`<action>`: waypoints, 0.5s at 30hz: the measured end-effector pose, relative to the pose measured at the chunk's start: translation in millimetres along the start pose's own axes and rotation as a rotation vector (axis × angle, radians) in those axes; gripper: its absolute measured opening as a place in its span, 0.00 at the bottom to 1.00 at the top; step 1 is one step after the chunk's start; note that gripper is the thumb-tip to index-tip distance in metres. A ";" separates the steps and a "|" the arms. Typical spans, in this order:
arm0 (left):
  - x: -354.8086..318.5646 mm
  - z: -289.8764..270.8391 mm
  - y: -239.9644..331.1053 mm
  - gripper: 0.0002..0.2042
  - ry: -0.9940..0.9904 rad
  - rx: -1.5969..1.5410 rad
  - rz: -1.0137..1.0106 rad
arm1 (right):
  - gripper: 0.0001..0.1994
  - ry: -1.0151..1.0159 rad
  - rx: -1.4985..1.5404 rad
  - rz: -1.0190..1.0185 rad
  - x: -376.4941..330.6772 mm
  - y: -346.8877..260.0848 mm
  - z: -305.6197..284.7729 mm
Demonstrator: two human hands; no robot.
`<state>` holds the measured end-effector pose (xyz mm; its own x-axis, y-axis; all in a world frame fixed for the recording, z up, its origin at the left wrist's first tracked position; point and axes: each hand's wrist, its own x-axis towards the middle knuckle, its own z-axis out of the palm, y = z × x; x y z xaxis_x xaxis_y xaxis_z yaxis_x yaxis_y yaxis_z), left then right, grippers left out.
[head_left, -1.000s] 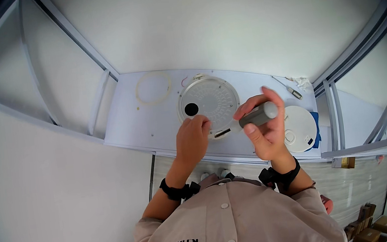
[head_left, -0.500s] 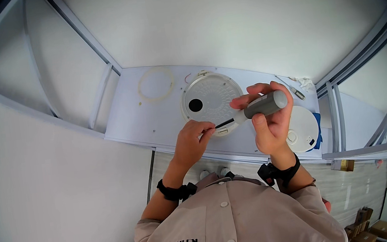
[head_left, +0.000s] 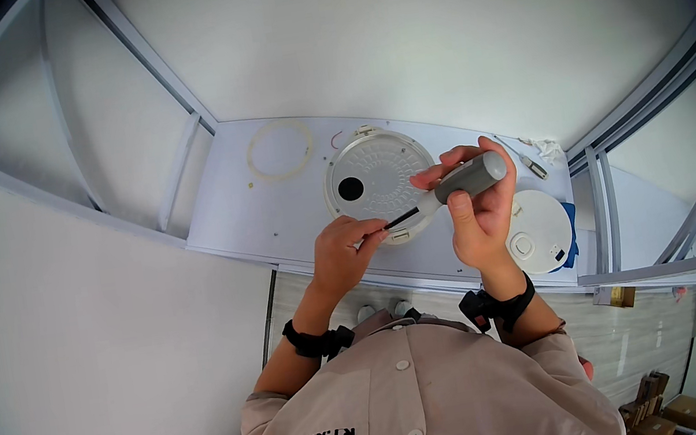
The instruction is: The person uses a screwdriver to tighten screws on a circular white plastic light fixture cover. They then pick up a separate white plastic base, insert a small cylindrical component into its center, and place the cover onto the base.
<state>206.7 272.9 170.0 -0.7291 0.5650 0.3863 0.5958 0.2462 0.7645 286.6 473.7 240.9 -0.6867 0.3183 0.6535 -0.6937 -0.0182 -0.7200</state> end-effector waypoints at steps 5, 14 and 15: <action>2.9 -3.2 4.3 0.06 -0.012 0.050 0.051 | 0.35 0.025 -0.003 -0.014 0.0 2.8 -1.7; 2.2 -2.8 0.6 0.07 -0.011 0.070 0.063 | 0.44 0.087 -0.071 -0.027 1.7 5.4 -3.4; 1.9 -3.2 1.0 0.07 -0.008 0.067 0.061 | 0.45 0.082 -0.115 -0.041 2.5 3.3 -4.1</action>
<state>204.9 271.7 173.2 -0.6881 0.5871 0.4265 0.6605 0.2633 0.7031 283.5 478.3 239.2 -0.6352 0.3928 0.6651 -0.6881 0.1034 -0.7182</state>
